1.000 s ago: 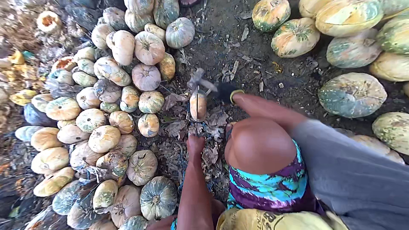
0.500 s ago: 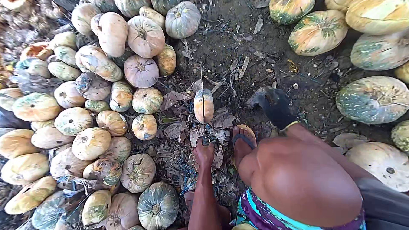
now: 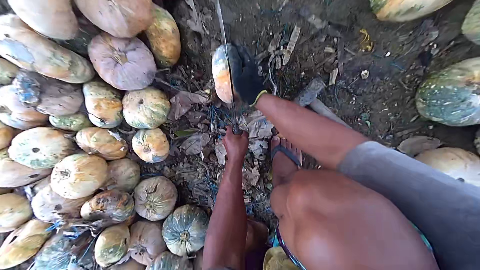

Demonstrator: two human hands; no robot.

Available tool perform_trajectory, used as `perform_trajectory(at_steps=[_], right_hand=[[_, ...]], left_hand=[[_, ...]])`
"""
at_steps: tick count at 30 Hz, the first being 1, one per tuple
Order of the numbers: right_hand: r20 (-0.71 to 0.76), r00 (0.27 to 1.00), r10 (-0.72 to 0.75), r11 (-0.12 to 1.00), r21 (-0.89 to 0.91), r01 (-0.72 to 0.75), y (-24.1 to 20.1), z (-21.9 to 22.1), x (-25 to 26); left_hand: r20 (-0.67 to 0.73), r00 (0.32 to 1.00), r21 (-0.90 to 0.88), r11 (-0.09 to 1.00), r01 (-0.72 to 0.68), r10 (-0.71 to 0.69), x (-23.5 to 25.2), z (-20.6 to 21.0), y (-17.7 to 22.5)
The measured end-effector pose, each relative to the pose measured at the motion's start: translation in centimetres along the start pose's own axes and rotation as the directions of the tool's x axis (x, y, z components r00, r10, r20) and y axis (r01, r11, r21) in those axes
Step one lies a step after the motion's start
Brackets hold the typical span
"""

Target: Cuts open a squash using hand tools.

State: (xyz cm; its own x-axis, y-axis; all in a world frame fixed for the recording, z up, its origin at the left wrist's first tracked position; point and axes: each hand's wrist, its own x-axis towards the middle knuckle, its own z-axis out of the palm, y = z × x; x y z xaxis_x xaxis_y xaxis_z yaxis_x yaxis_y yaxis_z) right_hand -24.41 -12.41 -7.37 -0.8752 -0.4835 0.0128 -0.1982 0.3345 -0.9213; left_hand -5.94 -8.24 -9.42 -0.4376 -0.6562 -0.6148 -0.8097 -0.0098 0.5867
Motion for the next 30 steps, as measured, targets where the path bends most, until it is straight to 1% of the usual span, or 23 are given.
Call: perform_trajectory(at_steps=[1,2,4,6,8,10,11,13,14,16,18,19,20,21,22,23,24,25,27,30], right_hand=[[0.008,1.000,0.006,1.000,-0.014,-0.005,-0.1,-0.2,0.1],[0.016,1.000,-0.018,0.999,-0.026,0.019,-0.2,-0.4,0.0],[0.068,0.987,-0.149,0.985,-0.077,0.154,0.5,-0.5,-1.1],[0.151,0.945,-0.290,0.943,-0.125,0.309,2.3,-0.3,-4.1],[0.205,0.906,-0.370,0.912,-0.109,0.396,2.6,-0.5,-6.7],[0.228,0.921,-0.316,0.942,-0.037,0.333,1.7,-1.9,-9.1],[0.198,0.948,-0.250,0.967,-0.001,0.255,1.4,-2.4,-9.5],[0.171,0.984,-0.058,0.998,-0.006,0.060,0.7,-3.4,-8.8],[0.210,0.977,0.025,0.999,-0.037,-0.017,0.3,-3.9,-8.1],[0.300,0.947,0.116,0.992,-0.087,-0.094,0.0,-4.2,-6.9],[0.316,0.932,0.176,0.983,-0.108,-0.149,0.2,-4.2,-6.9],[0.302,0.933,0.197,0.980,-0.095,-0.176,0.3,-4.1,-7.2],[0.284,0.937,0.205,0.978,-0.090,-0.187,0.3,-3.9,-7.3],[0.272,0.939,0.208,0.977,-0.099,-0.188,0.3,-3.7,-7.5],[0.284,0.934,0.217,0.973,-0.137,-0.184,0.0,-3.7,-7.9],[0.301,0.930,0.212,0.970,-0.184,-0.161,-0.4,-3.6,-8.3],[0.313,0.926,0.210,0.964,-0.224,-0.143,-0.7,-3.5,-8.6],[0.322,0.921,0.219,0.958,-0.249,-0.141,-0.9,-3.3,-8.7],[0.338,0.909,0.244,0.957,-0.235,-0.170,-1.5,-3.1,-8.3],[0.365,0.889,0.276,0.959,-0.173,-0.226,-1.6,-2.7,-7.3]], left_hand=[[0.004,1.000,-0.002,1.000,0.007,-0.007,-0.5,0.0,0.3],[0.015,1.000,-0.008,1.000,0.017,-0.017,-1.2,-0.1,0.4],[0.034,0.998,-0.081,0.996,0.047,-0.044,-3.5,0.4,0.2],[0.032,0.996,-0.171,0.981,0.091,-0.087,-6.8,1.0,-1.6],[0.016,0.995,-0.192,0.976,0.101,-0.100,-9.1,0.7,-2.9],[-0.008,0.995,-0.175,0.980,0.097,-0.100,-11.3,0.4,-4.3],[-0.014,0.995,-0.159,0.982,0.098,-0.101,-12.2,0.4,-5.0],[0.005,0.994,-0.131,0.985,0.112,-0.113,-14.1,0.7,-6.1],[0.013,0.994,-0.120,0.987,0.111,-0.110,-14.9,1.1,-6.7],[0.020,0.994,-0.097,0.990,0.106,-0.105,-16.1,2.5,-8.4],[0.006,0.998,-0.046,0.997,0.058,-0.058,-16.7,3.2,-9.6],[-0.032,0.999,0.000,1.000,-0.008,0.008,-17.0,3.1,-9.4],[-0.092,0.991,0.068,0.994,-0.089,0.096,-17.4,2.4,-8.0],[-0.081,0.993,0.160,0.985,-0.069,0.083,-18.3,0.5,-4.6],[0.206,0.924,0.257,0.929,0.268,-0.323,-18.2,-3.5,2.3],[0.158,0.958,0.184,0.960,0.209,-0.239,-16.7,-3.8,2.5],[0.057,0.989,0.123,0.984,0.126,-0.133,-14.2,-2.7,0.8],[-0.007,0.998,0.065,0.996,0.068,-0.068,-11.7,-1.8,-0.6],[-0.043,0.998,-0.003,0.999,0.040,-0.040,-8.6,-1.3,-1.3],[-0.056,0.997,-0.041,0.998,0.048,-0.050,-7.1,-1.5,-1.1]])
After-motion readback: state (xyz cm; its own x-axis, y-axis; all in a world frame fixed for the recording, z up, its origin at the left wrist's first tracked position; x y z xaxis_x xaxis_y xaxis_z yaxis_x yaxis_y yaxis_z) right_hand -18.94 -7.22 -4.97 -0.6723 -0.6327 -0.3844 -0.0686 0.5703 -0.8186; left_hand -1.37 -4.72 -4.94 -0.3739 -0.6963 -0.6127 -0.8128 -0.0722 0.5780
